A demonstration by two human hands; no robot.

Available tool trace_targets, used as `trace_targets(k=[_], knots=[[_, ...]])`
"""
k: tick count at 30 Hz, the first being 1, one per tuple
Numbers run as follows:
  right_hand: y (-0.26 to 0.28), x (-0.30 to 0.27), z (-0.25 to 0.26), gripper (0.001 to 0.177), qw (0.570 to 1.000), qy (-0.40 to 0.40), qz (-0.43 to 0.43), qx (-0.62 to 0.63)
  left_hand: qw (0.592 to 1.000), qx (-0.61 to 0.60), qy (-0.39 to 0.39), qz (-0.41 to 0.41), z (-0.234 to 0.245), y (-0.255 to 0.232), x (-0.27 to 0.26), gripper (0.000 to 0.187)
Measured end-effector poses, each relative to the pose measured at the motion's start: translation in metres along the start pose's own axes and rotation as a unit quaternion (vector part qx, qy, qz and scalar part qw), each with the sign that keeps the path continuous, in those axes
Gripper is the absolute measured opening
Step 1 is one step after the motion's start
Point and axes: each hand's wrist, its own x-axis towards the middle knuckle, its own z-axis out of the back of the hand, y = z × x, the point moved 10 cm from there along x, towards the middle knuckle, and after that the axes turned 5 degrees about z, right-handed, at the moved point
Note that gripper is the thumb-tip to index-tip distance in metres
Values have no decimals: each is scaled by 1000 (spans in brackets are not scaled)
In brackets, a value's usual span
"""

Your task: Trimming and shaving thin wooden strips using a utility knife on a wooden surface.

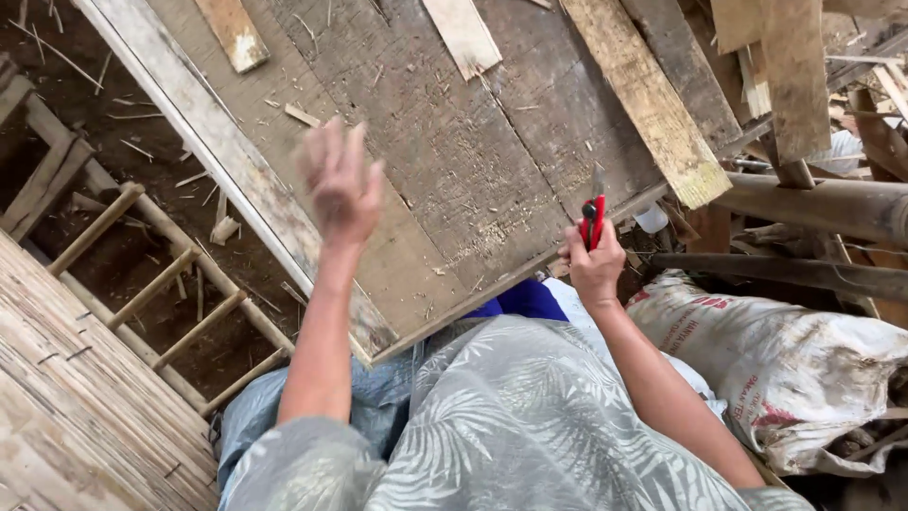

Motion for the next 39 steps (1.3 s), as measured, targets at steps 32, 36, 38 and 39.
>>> trace_targets(k=[32, 36, 38, 39], knots=[[-31, -59, -20, 13, 950, -178, 90, -239, 988, -53, 102, 103, 3, 97, -174, 96], [-23, -59, -24, 12, 928, -204, 113, -289, 980, -86, 146, 108, -6, 102, -175, 92], [-30, -64, -30, 12, 916, -218, 99, -321, 972, -95, 185, 107, -2, 105, -181, 93], [-30, -55, -24, 11, 901, -232, 102, -352, 966, -109, 209, 109, -10, 98, -175, 94]])
